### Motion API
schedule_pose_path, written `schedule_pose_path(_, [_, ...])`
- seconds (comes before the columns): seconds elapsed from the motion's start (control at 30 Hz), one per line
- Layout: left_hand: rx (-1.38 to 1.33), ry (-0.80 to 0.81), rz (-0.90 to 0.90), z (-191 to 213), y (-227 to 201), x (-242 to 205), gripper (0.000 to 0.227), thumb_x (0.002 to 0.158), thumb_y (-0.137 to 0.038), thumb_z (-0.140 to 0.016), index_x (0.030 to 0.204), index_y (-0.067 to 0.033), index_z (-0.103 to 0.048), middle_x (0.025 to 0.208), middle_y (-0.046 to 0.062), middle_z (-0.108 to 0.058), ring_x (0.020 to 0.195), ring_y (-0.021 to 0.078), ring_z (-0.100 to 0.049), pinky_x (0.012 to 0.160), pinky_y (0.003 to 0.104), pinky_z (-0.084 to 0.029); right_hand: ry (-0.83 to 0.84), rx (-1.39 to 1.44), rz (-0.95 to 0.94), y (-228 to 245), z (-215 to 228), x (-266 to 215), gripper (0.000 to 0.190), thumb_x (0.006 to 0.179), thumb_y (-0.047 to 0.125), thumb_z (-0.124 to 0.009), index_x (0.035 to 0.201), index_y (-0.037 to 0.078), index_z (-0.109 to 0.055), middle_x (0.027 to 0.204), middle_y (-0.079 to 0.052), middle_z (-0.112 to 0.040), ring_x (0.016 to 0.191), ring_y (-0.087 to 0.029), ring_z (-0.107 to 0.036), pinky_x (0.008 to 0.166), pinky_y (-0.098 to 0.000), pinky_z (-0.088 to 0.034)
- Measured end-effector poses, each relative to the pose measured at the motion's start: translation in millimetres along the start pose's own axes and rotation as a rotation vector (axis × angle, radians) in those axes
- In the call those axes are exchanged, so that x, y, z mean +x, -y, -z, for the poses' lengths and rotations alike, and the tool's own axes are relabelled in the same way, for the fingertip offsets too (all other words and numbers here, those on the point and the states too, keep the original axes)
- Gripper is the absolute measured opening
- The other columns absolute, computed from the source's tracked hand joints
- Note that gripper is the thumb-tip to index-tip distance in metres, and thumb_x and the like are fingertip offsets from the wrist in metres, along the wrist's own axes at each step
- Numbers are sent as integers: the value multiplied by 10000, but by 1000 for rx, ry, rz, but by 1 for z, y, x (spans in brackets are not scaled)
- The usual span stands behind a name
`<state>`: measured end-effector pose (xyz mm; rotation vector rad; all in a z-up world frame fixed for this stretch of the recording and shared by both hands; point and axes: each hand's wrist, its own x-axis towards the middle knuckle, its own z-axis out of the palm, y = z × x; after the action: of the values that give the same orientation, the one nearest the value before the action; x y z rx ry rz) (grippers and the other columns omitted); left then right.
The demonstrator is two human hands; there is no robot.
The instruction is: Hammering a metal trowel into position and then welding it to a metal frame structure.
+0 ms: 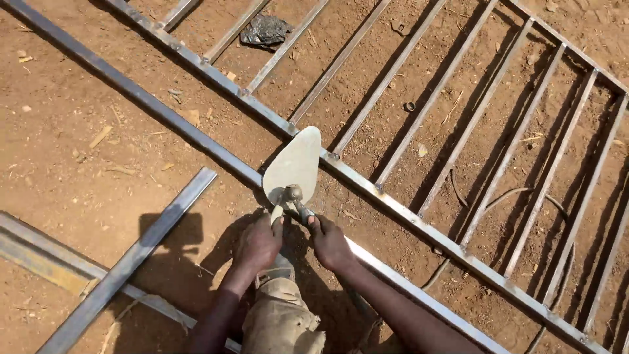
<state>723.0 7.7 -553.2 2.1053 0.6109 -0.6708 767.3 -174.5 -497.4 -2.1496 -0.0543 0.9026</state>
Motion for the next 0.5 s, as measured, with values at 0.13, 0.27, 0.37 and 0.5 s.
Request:
schedule_pose_path(0.13, [-530,167,111,17,-10,-29,420,971,-406,-501,1105,-18,-586,887,126,-589,790,259,-585,680,377,-480,-98,84,-14,17,28,-22,527,1084,432,-349,1266,25,-629,699,-111,-652,673,-234,-630,710,-432,-507])
schedule_pose_path(0.27, [-442,-163,54,19,-20,-41,755,954,-528,-501,1554,-77,-417,1505,303,-430,1415,476,-432,1112,656,-376,-221,255,51,-7,46,-11,503,1102,391,-324,1327,13,-569,629,-9,-513,518,-109,-457,479,-273,-388])
schedule_pose_path(0.37, [76,-406,-180,38,-33,-64,404,1058,-178,-465,1418,6,-480,866,278,-688,918,448,-751,973,666,-499,-322,445,108,34,53,-33,446,1093,335,-284,1275,29,-553,619,20,-449,483,-77,-403,424,-220,-344])
schedule_pose_path(0.5, [285,-470,-305,26,-7,-31,264,1050,-139,-515,1288,-26,-532,875,268,-730,841,385,-778,992,676,-500,-436,597,154,49,66,-32,389,1097,357,-249,1171,91,-524,649,51,-385,497,-68,-370,419,-185,-306])
